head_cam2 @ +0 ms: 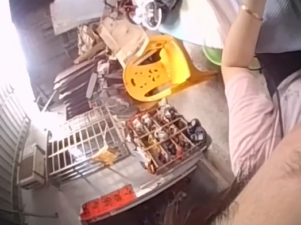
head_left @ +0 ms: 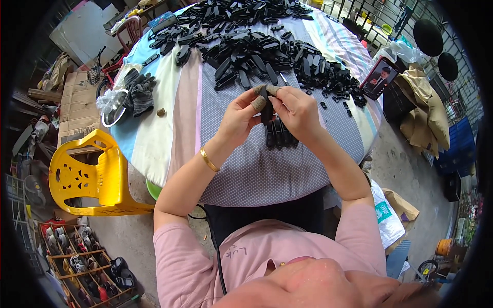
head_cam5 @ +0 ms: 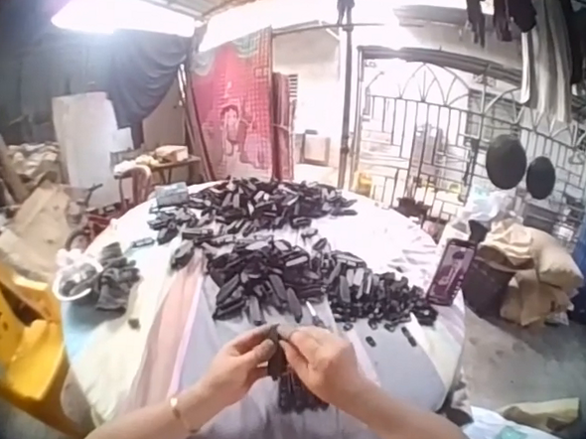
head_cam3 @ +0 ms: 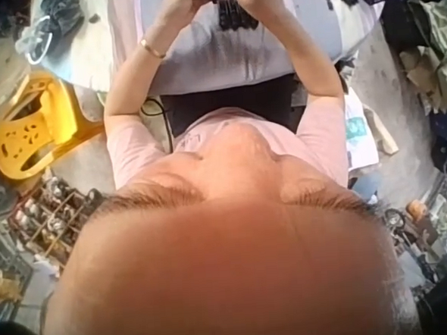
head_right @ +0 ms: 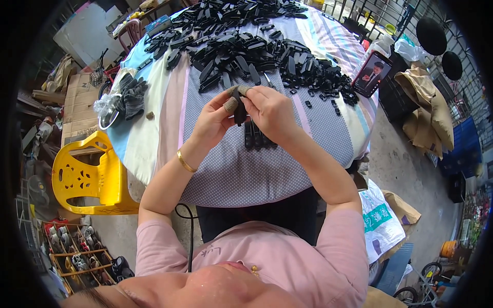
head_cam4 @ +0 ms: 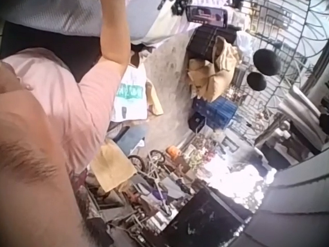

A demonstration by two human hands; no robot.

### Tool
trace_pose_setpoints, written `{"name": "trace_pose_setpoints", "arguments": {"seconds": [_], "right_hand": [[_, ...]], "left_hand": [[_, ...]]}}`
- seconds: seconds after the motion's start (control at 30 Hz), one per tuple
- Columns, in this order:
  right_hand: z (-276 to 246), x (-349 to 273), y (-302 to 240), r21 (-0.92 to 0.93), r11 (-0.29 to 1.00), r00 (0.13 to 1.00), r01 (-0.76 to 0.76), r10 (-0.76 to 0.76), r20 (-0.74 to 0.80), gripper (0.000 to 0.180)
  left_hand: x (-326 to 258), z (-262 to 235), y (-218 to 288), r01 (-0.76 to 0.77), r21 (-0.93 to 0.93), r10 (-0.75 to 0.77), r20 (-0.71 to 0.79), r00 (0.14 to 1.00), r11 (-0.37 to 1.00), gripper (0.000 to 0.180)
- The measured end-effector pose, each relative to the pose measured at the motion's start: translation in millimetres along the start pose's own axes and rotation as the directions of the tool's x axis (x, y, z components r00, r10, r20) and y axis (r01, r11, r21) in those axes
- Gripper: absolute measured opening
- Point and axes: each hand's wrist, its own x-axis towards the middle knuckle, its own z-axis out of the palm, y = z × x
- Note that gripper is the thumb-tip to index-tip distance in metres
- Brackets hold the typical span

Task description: Manually assembling small black plastic components by inserting metal pins and using a small screwdriver.

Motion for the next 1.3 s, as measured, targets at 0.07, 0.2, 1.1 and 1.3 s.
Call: {"name": "trace_pose_setpoints", "arguments": {"seconds": [0.07, 0.2, 1.1, 1.3], "right_hand": [[0, 1, -2, 0.041, 0.999, 1.000, 0.009, -0.010, 0.020, 0.013], [-2, 3, -5, 0.094, 0.995, 0.993, 0.044, -0.054, 0.102, 0.018], [-55, -40, 17, -0.277, 0.918, 0.816, -0.285, 0.384, 0.433, 0.024], [-40, -19, 61, -0.362, 0.869, 0.783, -0.337, 0.473, 0.405, 0.036]], "left_hand": [[1, -1, 2, 0.006, -0.024, -0.006, -0.003, 1.000, 1.000, 0.029], [1, -3, 3, -0.013, 0.014, 0.013, -0.048, 0.999, 1.000, 0.028], [44, -53, -1, -0.159, 0.973, 0.457, 0.220, 0.862, -0.169, 0.019], [42, -51, -5, -0.113, 0.983, 0.585, 0.178, 0.791, -0.146, 0.034]]}}
